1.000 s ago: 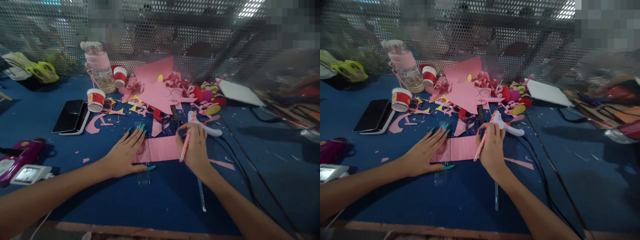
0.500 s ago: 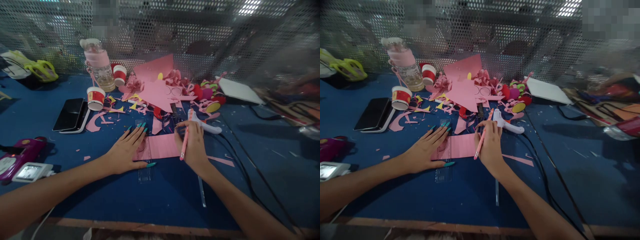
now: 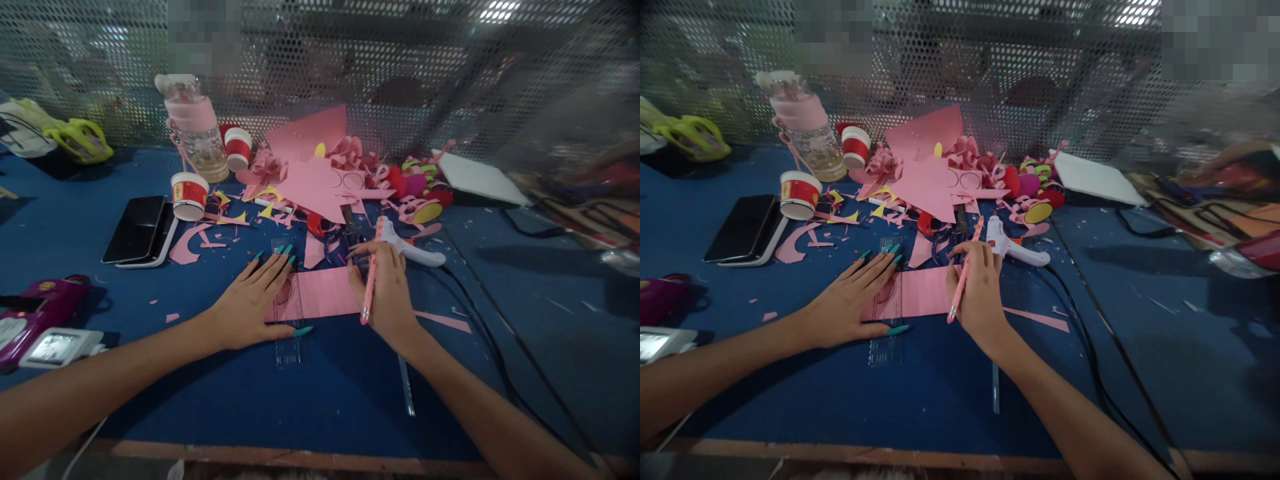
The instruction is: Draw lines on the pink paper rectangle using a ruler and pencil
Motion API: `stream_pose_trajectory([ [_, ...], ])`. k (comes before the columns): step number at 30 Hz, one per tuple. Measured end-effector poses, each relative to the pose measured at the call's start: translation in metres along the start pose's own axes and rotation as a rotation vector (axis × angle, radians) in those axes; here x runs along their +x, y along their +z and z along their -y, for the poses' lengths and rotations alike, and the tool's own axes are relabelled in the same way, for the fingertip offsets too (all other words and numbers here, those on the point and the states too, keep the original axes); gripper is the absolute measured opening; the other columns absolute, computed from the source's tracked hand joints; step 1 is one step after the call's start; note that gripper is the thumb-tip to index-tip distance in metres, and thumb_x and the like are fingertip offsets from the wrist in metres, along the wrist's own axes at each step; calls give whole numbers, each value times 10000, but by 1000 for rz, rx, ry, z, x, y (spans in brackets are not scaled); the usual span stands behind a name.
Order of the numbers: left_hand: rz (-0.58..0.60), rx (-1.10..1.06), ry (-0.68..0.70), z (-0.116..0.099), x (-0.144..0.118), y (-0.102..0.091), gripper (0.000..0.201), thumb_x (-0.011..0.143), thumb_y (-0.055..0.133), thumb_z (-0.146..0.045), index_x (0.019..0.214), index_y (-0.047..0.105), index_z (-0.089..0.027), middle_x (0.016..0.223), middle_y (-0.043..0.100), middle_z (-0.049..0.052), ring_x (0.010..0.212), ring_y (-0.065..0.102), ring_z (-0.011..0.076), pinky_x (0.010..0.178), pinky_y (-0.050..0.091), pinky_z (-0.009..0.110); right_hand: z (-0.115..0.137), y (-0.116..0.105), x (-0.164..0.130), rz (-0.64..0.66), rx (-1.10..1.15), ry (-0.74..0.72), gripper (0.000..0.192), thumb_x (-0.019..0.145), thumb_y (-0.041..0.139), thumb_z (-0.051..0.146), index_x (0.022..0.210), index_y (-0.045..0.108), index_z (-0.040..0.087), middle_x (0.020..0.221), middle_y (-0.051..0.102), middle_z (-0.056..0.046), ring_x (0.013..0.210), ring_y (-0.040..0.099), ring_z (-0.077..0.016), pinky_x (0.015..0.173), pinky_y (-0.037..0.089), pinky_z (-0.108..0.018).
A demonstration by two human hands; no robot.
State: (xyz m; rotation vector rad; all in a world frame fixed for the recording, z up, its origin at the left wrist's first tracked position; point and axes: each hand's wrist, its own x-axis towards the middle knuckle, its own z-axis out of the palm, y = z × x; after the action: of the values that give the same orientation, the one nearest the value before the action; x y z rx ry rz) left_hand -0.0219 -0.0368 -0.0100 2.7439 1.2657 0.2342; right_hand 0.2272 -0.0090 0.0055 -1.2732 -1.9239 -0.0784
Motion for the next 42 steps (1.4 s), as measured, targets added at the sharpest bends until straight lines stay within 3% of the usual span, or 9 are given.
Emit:
stream_pose_trajectory([
  [16,26,8,-8,-1,1,-2,1022,839,307,-822,1512,276,-54,1590,218,203,1475,204,332,1191,155,509,0,-1,1,5,-3,-5,242,755,524,59,916,454,225,931,604,-70,863,573,-244,823,441,-438],
  [31,3,-2,-10,1,0,2,1023,837,307,-823,1543,207,-91,1599,214,186,1480,188,333,1187,151,516,5,-8,3,-6,51,45,145,837,547,147,951,491,218,899,592,-66,794,552,-212,739,493,-415],
  [42,-13,7,-14,-1,0,0,1031,833,283,-833,1520,269,-65,1590,228,203,1472,216,335,1188,161,507,3,-7,3,0,51,71,170,813,558,132,953,505,212,914,599,-73,814,562,-216,758,500,-420],
])
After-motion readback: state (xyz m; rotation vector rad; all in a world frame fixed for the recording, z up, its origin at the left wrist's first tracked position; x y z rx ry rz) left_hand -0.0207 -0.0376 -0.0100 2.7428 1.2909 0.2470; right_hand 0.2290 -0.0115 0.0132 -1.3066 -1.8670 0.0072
